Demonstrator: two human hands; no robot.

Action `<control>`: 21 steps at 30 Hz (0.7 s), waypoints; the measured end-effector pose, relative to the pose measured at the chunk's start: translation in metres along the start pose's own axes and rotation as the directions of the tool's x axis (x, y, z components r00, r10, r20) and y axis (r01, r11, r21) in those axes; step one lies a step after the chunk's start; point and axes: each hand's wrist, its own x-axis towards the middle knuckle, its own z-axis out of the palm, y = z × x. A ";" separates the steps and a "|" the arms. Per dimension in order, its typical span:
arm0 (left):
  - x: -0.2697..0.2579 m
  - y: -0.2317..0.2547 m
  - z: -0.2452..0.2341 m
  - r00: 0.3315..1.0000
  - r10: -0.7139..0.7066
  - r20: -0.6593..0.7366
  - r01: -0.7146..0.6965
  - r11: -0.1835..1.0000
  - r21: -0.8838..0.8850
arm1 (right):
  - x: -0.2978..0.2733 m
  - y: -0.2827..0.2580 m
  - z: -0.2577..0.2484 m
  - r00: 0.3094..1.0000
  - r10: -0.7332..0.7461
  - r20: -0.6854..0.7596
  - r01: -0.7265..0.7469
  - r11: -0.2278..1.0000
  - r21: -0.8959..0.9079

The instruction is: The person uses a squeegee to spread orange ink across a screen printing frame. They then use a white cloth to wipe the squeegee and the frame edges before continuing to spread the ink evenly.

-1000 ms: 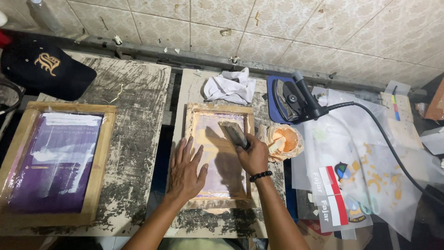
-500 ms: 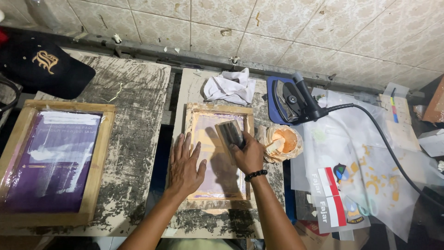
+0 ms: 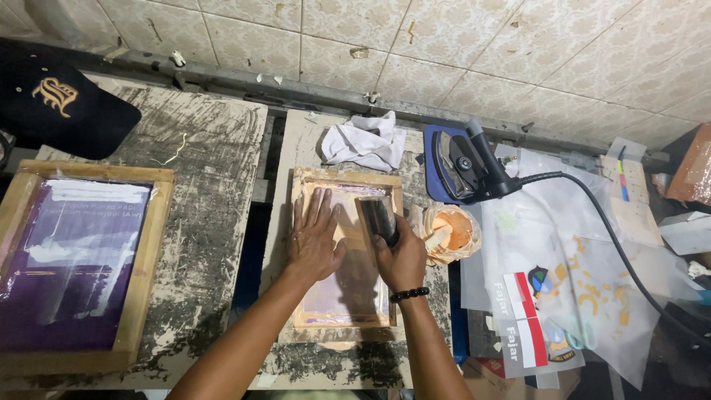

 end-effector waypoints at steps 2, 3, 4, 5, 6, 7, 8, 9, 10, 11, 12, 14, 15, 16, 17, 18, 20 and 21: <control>0.011 0.002 0.002 0.996 -0.012 0.093 0.009 0.999 0.035 | 0.000 -0.001 -0.002 1.000 0.003 -0.004 -0.003 1.000 0.018; 0.016 0.003 0.003 0.983 -0.028 0.181 0.015 0.997 0.072 | 0.000 -0.001 -0.004 1.000 0.002 -0.008 -0.002 0.999 0.037; 0.020 0.002 0.006 0.983 -0.025 0.182 0.012 0.997 0.072 | -0.001 -0.002 -0.004 1.000 0.005 -0.010 -0.005 0.999 0.037; 0.023 0.001 0.009 0.972 -0.027 0.231 0.012 0.998 0.066 | -0.001 -0.002 -0.005 1.000 0.016 -0.014 -0.015 0.998 0.062; 0.027 0.001 0.013 0.960 -0.028 0.279 0.012 0.998 0.061 | -0.001 -0.003 -0.006 0.999 0.025 -0.019 -0.024 0.996 0.087; 0.029 -0.001 0.010 0.960 -0.025 0.280 0.008 0.998 0.060 | -0.001 -0.005 -0.007 0.999 0.028 -0.022 -0.026 0.996 0.088; 0.029 -0.003 0.008 0.956 -0.032 0.293 0.001 0.994 0.105 | -0.001 -0.006 -0.008 0.999 0.027 -0.026 -0.024 0.995 0.098; 0.029 -0.004 0.007 0.952 -0.040 0.305 -0.007 0.989 0.149 | -0.001 -0.007 -0.009 0.999 0.026 -0.030 -0.022 0.994 0.109; 0.029 -0.002 0.008 0.951 -0.039 0.308 -0.008 0.989 0.149 | -0.003 -0.008 -0.010 0.999 0.029 -0.029 -0.026 0.994 0.108; 0.029 -0.001 0.010 0.962 0.006 0.273 -0.066 0.975 0.211 | -0.004 -0.010 -0.010 0.999 0.021 -0.035 -0.017 0.993 0.114; 0.028 -0.001 0.011 0.969 0.051 0.240 -0.118 0.954 0.275 | -0.006 -0.013 -0.011 0.999 0.011 -0.039 -0.007 0.993 0.119; 0.033 0.006 0.009 0.959 0.042 0.281 -0.160 0.897 0.412 | -0.003 -0.009 -0.009 0.999 0.019 -0.036 -0.015 0.993 0.117; 0.035 0.009 0.007 0.948 0.029 0.318 -0.205 0.819 0.536 | -0.001 -0.007 -0.009 0.999 0.026 -0.036 -0.021 0.993 0.116; 0.032 0.012 -0.001 0.949 0.027 0.315 -0.202 0.818 0.539 | 0.000 -0.007 -0.009 0.999 0.022 -0.036 -0.018 0.993 0.118; 0.029 0.015 -0.009 0.934 0.040 0.354 -0.260 0.755 0.602 | 0.001 -0.007 -0.008 0.999 0.024 -0.029 -0.021 0.994 0.106; 0.025 0.018 -0.017 0.917 0.050 0.396 -0.321 0.684 0.655 | 0.000 -0.007 -0.008 0.999 0.030 -0.023 -0.028 0.995 0.093; 0.024 0.015 -0.022 0.904 0.106 0.413 -0.376 0.657 0.654 | 0.001 -0.008 -0.006 0.999 0.038 -0.018 -0.036 0.995 0.094; 0.024 0.013 -0.024 0.888 0.159 0.432 -0.428 0.628 0.650 | 0.001 -0.008 -0.006 0.999 0.045 -0.012 -0.044 0.995 0.093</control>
